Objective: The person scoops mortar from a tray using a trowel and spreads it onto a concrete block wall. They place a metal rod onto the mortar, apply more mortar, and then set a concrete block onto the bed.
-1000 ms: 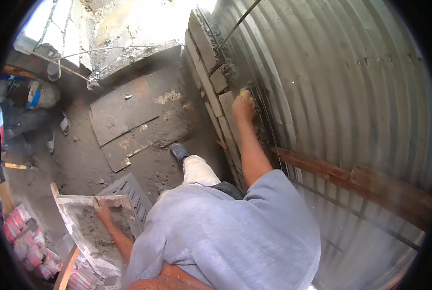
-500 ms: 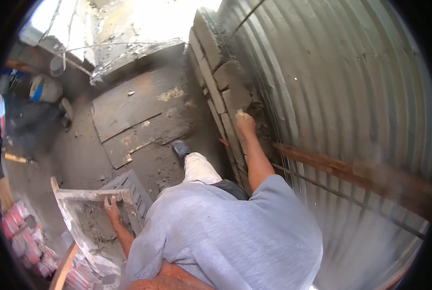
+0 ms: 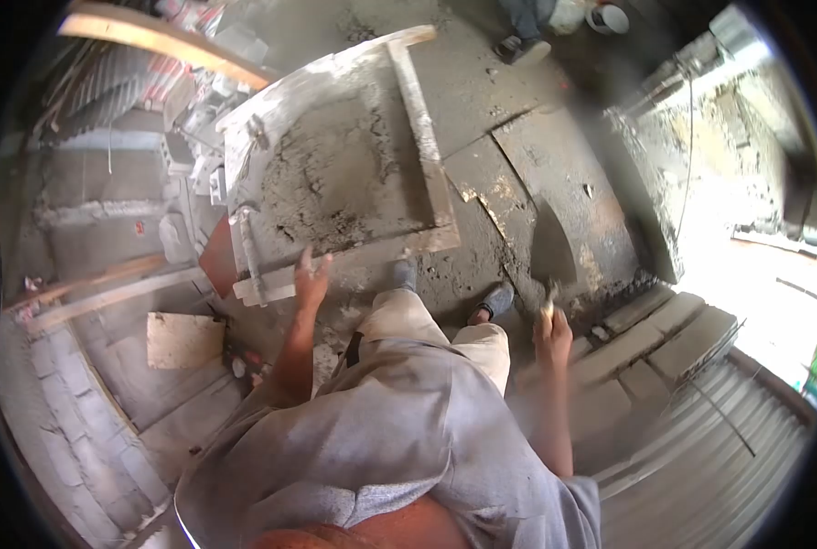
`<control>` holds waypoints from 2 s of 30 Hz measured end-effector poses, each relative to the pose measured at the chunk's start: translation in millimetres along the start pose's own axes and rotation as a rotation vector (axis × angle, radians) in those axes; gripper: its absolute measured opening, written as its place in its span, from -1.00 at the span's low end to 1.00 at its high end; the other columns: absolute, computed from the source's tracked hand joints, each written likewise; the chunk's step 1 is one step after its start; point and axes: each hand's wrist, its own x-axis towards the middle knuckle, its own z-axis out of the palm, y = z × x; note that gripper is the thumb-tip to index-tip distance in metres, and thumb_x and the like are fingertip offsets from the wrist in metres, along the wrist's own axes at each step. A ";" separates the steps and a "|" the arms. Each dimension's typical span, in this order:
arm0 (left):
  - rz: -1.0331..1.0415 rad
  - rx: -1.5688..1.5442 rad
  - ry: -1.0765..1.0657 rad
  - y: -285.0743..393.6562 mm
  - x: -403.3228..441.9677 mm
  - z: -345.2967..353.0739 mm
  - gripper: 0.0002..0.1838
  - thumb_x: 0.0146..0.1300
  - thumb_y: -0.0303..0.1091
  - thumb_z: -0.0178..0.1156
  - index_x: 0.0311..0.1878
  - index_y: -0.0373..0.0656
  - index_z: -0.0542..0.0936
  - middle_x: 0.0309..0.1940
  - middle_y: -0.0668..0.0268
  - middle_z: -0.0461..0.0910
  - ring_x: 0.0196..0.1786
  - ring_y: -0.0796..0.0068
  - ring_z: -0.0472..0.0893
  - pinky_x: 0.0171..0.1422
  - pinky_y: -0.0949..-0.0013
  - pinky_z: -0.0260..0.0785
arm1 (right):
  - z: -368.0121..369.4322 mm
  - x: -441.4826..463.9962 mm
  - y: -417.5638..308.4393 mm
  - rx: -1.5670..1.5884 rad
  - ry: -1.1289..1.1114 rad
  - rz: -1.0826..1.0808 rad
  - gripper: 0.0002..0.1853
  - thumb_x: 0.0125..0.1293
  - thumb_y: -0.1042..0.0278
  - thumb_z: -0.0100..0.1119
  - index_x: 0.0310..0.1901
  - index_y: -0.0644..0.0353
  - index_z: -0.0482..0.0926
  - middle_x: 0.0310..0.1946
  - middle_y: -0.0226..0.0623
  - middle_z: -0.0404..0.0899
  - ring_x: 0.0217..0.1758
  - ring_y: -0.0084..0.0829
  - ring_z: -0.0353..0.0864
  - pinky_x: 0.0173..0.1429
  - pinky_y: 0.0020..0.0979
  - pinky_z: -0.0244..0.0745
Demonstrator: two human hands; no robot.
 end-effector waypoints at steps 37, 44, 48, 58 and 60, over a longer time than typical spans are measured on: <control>-0.829 0.013 0.053 -294.0 63.3 -125.9 0.33 -0.01 0.66 0.04 0.58 -0.11 -0.18 0.51 -0.17 -0.07 0.50 -0.19 0.10 0.48 -0.20 0.02 | 452.3 112.9 -264.5 -1.621 -0.882 -0.516 -0.63 0.52 0.05 -0.17 -0.12 0.05 0.62 -0.42 -0.30 0.60 -0.44 -0.44 0.63 -0.51 -0.33 0.55; -0.747 -0.072 0.081 -296.3 66.1 -126.3 0.35 -0.01 0.60 0.13 0.57 -0.19 -0.19 0.50 -0.22 -0.07 0.50 -0.22 0.10 0.45 -0.08 0.14 | 340.5 168.9 -251.2 -1.334 -0.529 -0.675 -0.64 0.40 -0.08 0.02 -0.06 -0.01 0.63 -0.27 -0.04 0.67 -0.27 -0.04 0.68 -0.25 -0.08 0.59; -0.683 -0.015 0.115 -313.3 62.8 -112.2 0.36 -0.01 0.59 0.15 0.56 -0.23 -0.20 0.51 -0.22 -0.09 0.51 -0.22 0.07 0.46 -0.09 0.12 | 330.8 196.4 -269.8 -1.171 -0.266 -0.663 -0.62 0.28 -0.06 0.17 -0.07 0.08 0.57 -0.33 0.02 0.67 -0.20 0.09 0.65 -0.12 -0.01 0.55; -0.775 0.004 0.025 -283.7 67.4 -130.6 0.36 -0.01 0.58 0.16 0.57 -0.21 -0.21 0.53 -0.16 -0.13 0.54 -0.18 0.01 0.49 -0.12 0.08 | 414.0 129.2 -245.3 -1.272 -0.508 -0.510 -0.62 0.35 0.19 -0.02 0.15 0.12 0.46 -0.07 -0.01 0.64 -0.06 -0.04 0.68 0.03 -0.11 0.60; -0.771 -0.057 0.008 -286.0 65.8 -134.6 0.37 -0.02 0.58 0.17 0.57 -0.20 -0.22 0.54 -0.15 -0.16 0.56 -0.15 -0.02 0.48 -0.14 0.08 | 387.2 123.3 -259.7 -1.317 -0.545 -0.470 -0.59 0.34 0.04 0.04 0.10 0.11 0.48 -0.11 0.03 0.66 -0.08 0.00 0.68 0.01 -0.07 0.58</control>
